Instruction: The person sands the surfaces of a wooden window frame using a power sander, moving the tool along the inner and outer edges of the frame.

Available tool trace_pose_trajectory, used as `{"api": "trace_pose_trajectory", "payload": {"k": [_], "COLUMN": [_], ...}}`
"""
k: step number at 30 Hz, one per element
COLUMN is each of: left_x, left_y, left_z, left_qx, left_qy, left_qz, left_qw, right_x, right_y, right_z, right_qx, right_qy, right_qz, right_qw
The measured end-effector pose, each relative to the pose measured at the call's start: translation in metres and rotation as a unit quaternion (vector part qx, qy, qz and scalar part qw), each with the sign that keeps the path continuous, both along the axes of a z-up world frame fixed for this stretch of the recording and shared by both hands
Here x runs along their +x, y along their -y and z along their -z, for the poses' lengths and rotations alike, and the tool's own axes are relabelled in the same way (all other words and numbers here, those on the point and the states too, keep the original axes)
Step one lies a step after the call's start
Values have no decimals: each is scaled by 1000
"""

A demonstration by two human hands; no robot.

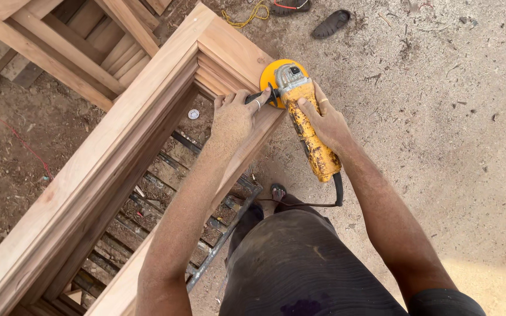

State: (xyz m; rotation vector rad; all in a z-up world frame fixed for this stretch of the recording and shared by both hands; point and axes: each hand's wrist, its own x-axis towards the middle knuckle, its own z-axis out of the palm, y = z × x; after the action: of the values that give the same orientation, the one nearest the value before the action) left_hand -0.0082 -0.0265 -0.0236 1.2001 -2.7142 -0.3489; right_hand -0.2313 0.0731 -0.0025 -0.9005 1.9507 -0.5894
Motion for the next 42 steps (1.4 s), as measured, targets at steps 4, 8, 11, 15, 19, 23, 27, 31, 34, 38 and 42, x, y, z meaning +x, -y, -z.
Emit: {"api": "trace_pose_trajectory", "payload": {"k": [4,8,11,15,19,23,27,31,34,38,42], "left_x": [-10,-3,6,19,33,50,72,93,114,149,194], "left_y": [-14,-42,-56,-80,-100,-129,-161,-188,-211,-243,-282], "left_z": [-14,-9,-13,-8,-11,-19,-22,-28,-33,-36,-39], "left_qx": [-21,-9,-15,-36,-22,-22,5,5,29,24,31], "left_qy": [9,19,15,-18,-18,-2,-5,-10,2,27,30], "left_qz": [-1,-28,-53,-84,-105,-143,-192,-232,-264,-307,-341], "left_qw": [1000,999,998,996,994,989,981,973,964,951,939], "right_x": [-11,-8,-5,-1,7,21,43,71,99,144,193], "right_y": [-2,-25,-21,-32,-37,-47,-55,-64,-74,-86,-107], "right_z": [-3,-4,-11,-4,6,4,1,-12,-27,-36,-33], "right_qx": [-123,0,-11,-57,-43,-34,-41,-18,22,14,-14], "right_qy": [-73,4,-1,-10,-10,-4,-15,-11,-13,-14,-12], "right_qz": [-72,-52,-80,-120,-154,-196,-243,-271,-281,-317,-364], "right_qw": [987,999,997,991,987,980,969,962,959,948,931]}}
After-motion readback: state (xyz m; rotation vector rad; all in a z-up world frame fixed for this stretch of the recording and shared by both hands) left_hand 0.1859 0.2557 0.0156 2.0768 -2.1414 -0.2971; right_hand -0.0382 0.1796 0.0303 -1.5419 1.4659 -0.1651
